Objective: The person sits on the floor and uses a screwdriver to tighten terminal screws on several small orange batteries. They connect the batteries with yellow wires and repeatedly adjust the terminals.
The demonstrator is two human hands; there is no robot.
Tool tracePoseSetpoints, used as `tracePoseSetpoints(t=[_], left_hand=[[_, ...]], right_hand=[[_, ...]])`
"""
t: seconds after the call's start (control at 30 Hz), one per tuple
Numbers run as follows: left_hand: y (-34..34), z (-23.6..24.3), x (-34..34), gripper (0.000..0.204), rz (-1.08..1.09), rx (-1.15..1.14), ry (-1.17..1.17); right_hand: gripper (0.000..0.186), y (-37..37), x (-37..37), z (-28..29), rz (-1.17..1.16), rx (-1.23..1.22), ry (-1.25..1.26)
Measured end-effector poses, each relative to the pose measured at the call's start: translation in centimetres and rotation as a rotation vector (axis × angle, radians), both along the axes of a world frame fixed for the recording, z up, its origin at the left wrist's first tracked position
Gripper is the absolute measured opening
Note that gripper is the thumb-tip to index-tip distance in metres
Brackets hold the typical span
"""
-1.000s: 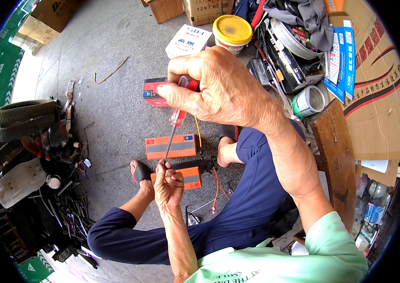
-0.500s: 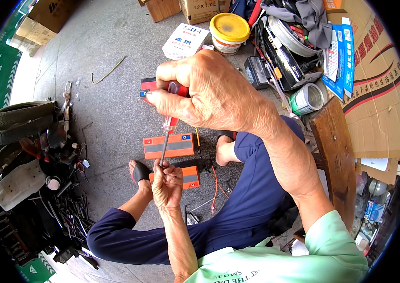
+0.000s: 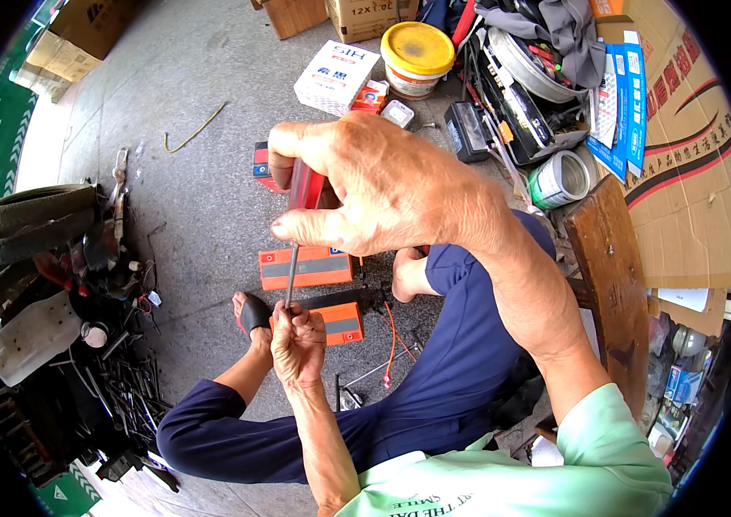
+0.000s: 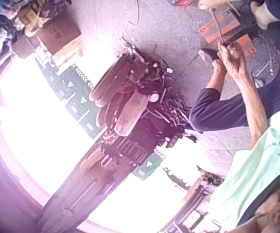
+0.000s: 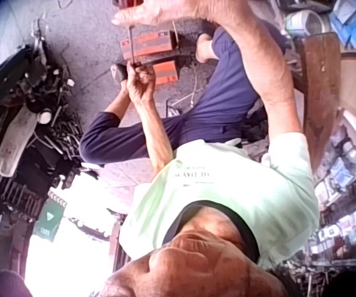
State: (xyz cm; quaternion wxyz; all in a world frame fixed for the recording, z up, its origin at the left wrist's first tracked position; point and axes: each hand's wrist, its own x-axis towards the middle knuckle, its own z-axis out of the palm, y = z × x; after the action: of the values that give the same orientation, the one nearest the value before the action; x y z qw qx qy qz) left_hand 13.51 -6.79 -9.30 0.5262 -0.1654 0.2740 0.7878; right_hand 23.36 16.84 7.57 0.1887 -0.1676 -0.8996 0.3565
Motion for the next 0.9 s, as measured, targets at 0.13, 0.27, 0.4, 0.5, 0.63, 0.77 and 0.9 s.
tracePoseSetpoints(t=[0.13,0.27,0.4,0.5,0.63,0.77,0.9], left_hand=[[-0.9,-1.1,-0.9,0.012,0.080,0.227,-0.294],[2.0,2.8,-0.7,0.015,0.204,0.281,-0.273],[3.5,5.5,-2.0,0.014,0.231,0.390,-0.248],[3.8,6.6,-2.6,0.018,0.208,0.424,-0.188],[4.1,7.1,-2.1,0.027,0.156,0.380,-0.080],[3.7,5.7,-1.3,0.033,0.082,0.272,-0.001],[4.8,1.8,0.1,0.027,-0.093,-0.018,0.155]], right_hand=[[0.036,-0.2,-0.6,-0.6,-0.076,-0.146,-0.001],[0.033,0.7,-0.5,-1.2,-0.197,-0.205,0.122],[0.027,0.6,-0.3,0.0,-0.252,-0.619,0.126],[0.032,0.8,-0.3,0.1,-0.286,-0.665,0.222],[0.032,1.4,0.2,-0.1,-0.303,-0.678,0.242],[0.032,1.9,0.8,-0.5,-0.335,-0.632,0.351],[0.032,2.7,1.9,0.0,-0.374,-0.699,0.380]])
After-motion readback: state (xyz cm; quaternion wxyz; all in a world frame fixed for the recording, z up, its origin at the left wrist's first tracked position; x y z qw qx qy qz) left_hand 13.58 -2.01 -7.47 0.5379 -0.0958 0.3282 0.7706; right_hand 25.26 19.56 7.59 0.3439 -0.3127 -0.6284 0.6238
